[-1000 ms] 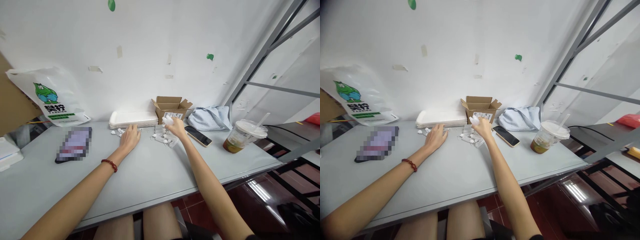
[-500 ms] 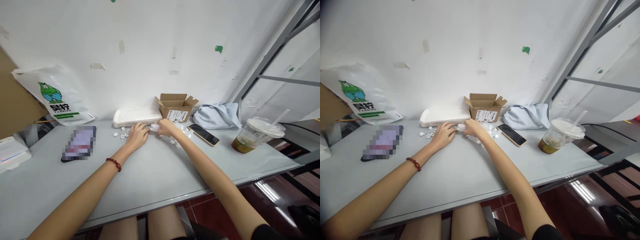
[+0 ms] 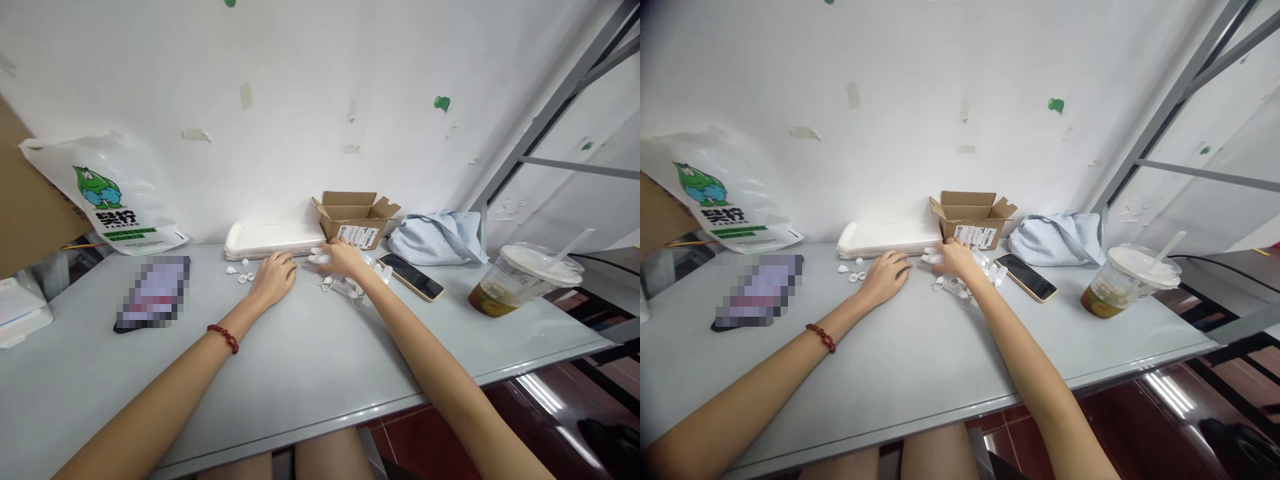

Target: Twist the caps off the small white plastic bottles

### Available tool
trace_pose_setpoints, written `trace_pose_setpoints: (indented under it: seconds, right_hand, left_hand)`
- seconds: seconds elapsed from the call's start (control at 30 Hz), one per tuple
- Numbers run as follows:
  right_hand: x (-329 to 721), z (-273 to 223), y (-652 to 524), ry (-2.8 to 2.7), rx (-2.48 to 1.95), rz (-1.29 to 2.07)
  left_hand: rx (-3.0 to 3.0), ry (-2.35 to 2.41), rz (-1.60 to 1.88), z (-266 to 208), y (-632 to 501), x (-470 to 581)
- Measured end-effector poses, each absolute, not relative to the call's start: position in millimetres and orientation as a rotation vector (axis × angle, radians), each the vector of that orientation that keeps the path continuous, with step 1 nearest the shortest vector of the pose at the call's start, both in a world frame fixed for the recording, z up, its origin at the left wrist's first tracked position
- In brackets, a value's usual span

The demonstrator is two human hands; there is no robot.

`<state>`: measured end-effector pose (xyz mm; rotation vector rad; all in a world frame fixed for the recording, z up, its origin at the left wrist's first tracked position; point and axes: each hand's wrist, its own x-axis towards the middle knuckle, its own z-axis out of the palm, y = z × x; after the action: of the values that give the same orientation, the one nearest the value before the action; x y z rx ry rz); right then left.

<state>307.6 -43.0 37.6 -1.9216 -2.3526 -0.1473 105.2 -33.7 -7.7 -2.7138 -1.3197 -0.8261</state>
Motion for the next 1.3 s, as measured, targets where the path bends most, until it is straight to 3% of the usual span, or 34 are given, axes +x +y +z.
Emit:
trace_pose_setpoints:
  seconds: [0.37, 1.03, 1.3]
  right_hand:
    - [325.4, 47.4, -51.9, -2.323, -1.763, 0.135]
    - [319.1, 44.8, -52.6, -2.308, -1.636, 0.108]
    - [335.3, 65.4, -58.5, -2.186, -1.616, 0.08]
  left_hand:
    - [-2.758, -1.241, -0.85, -8.4, -34.3, 104.9]
    - [-2.687, -1.143, -0.834, -11.5, -36.3, 107.1]
    - [-2.683, -1.111, -0.929, -10.0, -38.9, 106.6]
